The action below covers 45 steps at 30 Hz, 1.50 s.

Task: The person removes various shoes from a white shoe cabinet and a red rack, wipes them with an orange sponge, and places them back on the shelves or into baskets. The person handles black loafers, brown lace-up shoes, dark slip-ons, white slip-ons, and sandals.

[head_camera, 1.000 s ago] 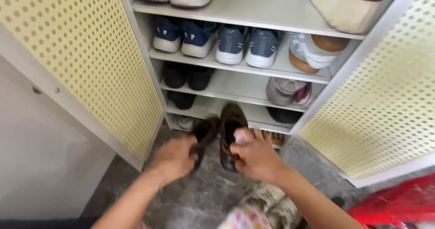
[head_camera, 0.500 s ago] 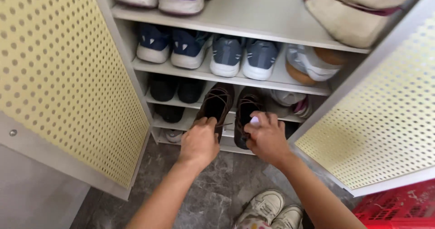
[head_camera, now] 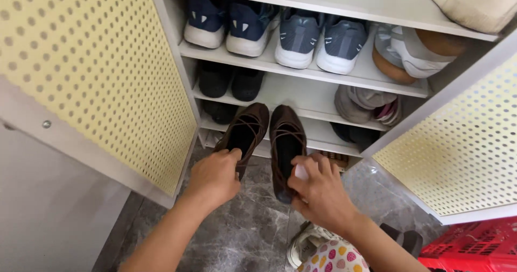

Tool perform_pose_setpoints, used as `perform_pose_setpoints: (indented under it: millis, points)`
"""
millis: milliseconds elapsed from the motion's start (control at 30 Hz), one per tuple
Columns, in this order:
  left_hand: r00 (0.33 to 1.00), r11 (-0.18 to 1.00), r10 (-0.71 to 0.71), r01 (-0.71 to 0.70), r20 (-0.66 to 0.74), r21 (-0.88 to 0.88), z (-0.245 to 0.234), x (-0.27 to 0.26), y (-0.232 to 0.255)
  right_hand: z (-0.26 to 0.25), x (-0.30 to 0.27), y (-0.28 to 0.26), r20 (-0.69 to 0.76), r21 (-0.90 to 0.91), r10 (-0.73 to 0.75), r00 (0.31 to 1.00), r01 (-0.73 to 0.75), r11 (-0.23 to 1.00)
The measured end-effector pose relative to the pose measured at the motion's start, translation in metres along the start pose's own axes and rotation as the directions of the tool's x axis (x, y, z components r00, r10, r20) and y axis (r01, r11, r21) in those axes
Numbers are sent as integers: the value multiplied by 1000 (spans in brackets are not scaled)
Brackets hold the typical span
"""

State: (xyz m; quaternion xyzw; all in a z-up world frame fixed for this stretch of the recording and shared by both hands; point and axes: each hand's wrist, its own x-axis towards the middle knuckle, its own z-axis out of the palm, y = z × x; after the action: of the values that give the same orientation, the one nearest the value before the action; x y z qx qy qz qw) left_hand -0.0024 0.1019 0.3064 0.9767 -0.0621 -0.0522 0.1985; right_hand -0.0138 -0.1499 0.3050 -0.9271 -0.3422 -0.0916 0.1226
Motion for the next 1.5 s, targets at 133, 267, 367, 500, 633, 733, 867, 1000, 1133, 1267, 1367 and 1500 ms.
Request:
perform_pose_setpoints:
  millis: [133, 267, 367, 500, 633, 733, 867, 1000, 1133, 1267, 1367, 1500]
  points:
    - [994, 996, -85, 84, 68, 17, -4, -6, -3, 6, -3, -6, 53, 60, -44, 998, 41, 997]
    - [985, 987, -162, 162, 55, 3, 5, -4, -16, 36, 8, 3, 41, 60, -62, 997, 60, 996]
    - [979, 979, -203, 203, -2, -13, 22, 4, -23, 77, 37, 20, 118, -22, 62, 991, -60, 998]
    - [968, 969, -248, 248, -17, -19, 36, 15, -29, 134, 91, 41, 31, -43, 132, 991, -130, 991]
    - [958, 960, -274, 278, 83, -43, 43, 20, -33, 188, 142, 54, -14, -149, 233, 972, -232, 961]
    - [960, 961, -265, 271, 92, -54, 46, 19, -43, 222, 165, 63, -106, -248, 243, 964, -262, 933]
    - [953, 954, -286, 293, 105, -62, 53, 23, -55, 252, 178, 67, -227, -269, 255, 940, -312, 911]
    - [964, 962, -257, 262, 71, -76, 55, 25, -62, 258, 185, 62, -376, -267, 234, 896, -347, 899]
    - [958, 955, -262, 275, 118, -113, 51, 30, -61, 252, 169, 56, -484, -136, 262, 835, -367, 920]
    - [952, 958, -221, 253, 211, -135, 39, 35, -64, 251, 104, 76, -387, 80, 389, 836, -390, 917]
    - [934, 890, -198, 298, 296, -345, 39, 37, -65, 247, 59, 115, 249, 546, 741, 623, -723, 424]
    - [905, 567, -176, 415, 387, -712, 65, 57, -67, 207, 11, 140, 653, 549, 585, 481, -833, 71]
